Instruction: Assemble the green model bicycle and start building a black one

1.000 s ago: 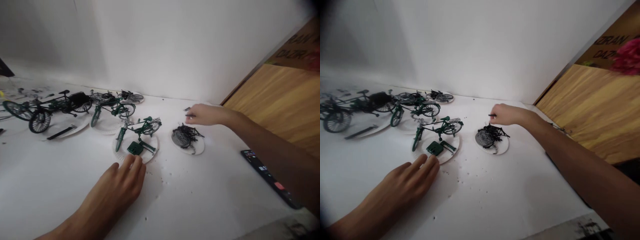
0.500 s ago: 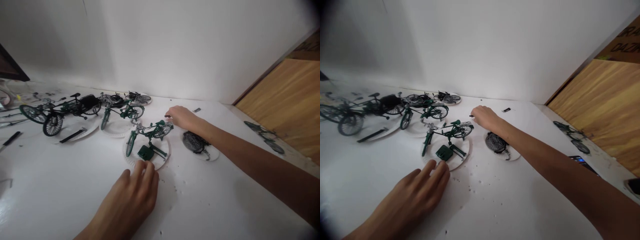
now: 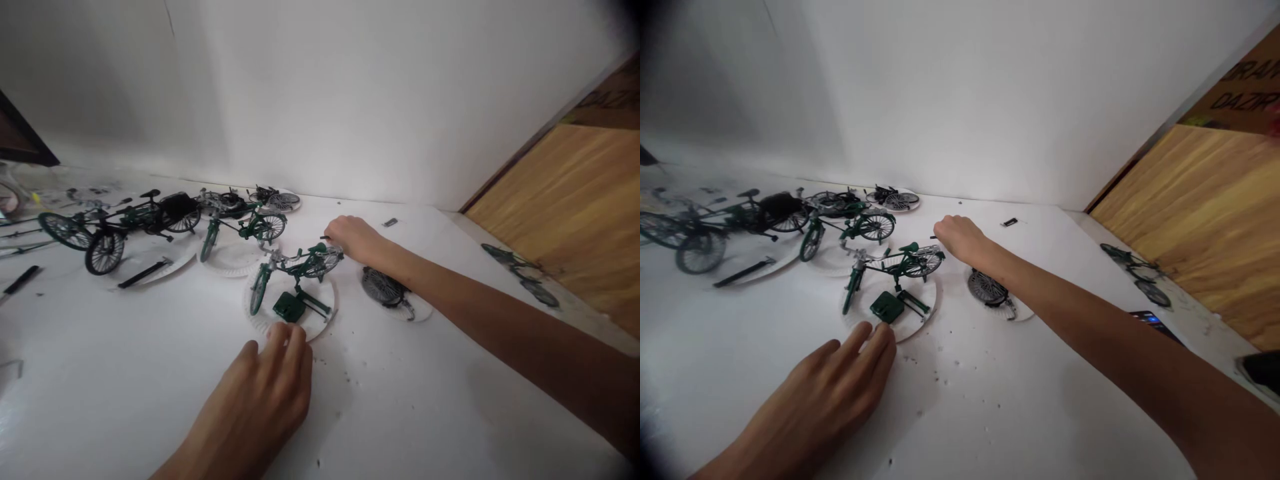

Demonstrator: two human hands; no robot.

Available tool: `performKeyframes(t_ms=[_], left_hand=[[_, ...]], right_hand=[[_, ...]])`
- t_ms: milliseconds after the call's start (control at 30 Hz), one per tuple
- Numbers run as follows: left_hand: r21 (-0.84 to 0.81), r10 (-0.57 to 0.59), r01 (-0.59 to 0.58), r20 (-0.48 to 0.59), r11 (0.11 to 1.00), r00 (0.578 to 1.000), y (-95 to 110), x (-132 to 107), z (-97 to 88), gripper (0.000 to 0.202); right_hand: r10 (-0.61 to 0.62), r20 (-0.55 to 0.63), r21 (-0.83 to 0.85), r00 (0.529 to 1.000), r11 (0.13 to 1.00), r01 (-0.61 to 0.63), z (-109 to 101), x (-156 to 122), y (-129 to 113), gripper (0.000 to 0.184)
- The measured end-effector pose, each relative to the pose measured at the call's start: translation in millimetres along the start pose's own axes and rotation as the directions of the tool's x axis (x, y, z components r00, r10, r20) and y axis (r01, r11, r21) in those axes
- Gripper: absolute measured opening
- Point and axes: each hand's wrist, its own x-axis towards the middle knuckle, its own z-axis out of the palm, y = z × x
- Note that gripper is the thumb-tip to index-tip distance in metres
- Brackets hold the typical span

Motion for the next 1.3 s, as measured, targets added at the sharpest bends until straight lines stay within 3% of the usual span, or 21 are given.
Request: performKeyframes(t_ms=[133, 333, 433, 567, 667, 767, 900, 1033, 1200, 1300], left_hand=[[0.002, -0.013, 0.013, -0.02, 1.0, 1.0, 1, -1, 3.7, 0.033], [0.018, -0.054, 0.056, -0.083, 0.998, 0.995, 1, 0, 4.4, 0.029], [-0.001, -0.055, 0.055, -0.114, 0.998, 0.992, 0, 2, 4.7, 0.027], [-0.014, -0.057, 0.056, -0.143, 0.998, 0.988, -1, 2, 4.4, 0.023], [-0.011, -0.066, 0.065, -0.164, 0.998, 0.984, -1, 3, 4.3, 0.021], [-0.002, -0.058, 0.058, -0.171, 0.998, 0.984, -1, 5, 4.8, 0.021], [0.009, -0.075, 0.078, -0.153, 0.997, 0.985, 1, 4, 6.7, 0.024], [0.025, -0.065, 0.069, -0.122, 0.997, 0.99, 2, 3, 6.6, 0.027], [0.002, -0.066, 0.068, -0.158, 0.998, 0.985, -1, 2, 5.3, 0.026], [-0.031, -0.076, 0.071, -0.204, 0.997, 0.976, -2, 1, 10.6, 0.029]], right_hand=[[0.083, -0.008, -0.039, 0.996, 0.996, -0.084, 0, 4, -6, 0.03], [0.151, -0.005, 0.05, 0.989, 0.987, -0.15, -10, 0, 2, 0.031], [0.152, -0.019, 0.097, 0.988, 0.984, -0.149, -17, -29, 18, 0.023], [0.118, -0.018, 0.167, 0.993, 0.98, -0.113, -19, -87, 41, 0.009], [0.118, -0.024, 0.187, 0.993, 0.976, -0.111, -12, -121, 49, 0.016], [0.16, -0.076, 0.19, 0.984, 0.971, -0.143, -9, -130, 54, 0.027], [0.251, -0.178, 0.179, 0.951, 0.959, -0.219, -21, -101, 67, 0.036], [0.313, -0.185, 0.148, 0.931, 0.946, -0.289, -30, -36, 82, 0.029], [0.346, -0.153, 0.12, 0.926, 0.936, -0.33, -15, 59, 97, 0.033], [0.328, -0.171, 0.102, 0.929, 0.944, -0.314, -1, 95, 105, 0.035]])
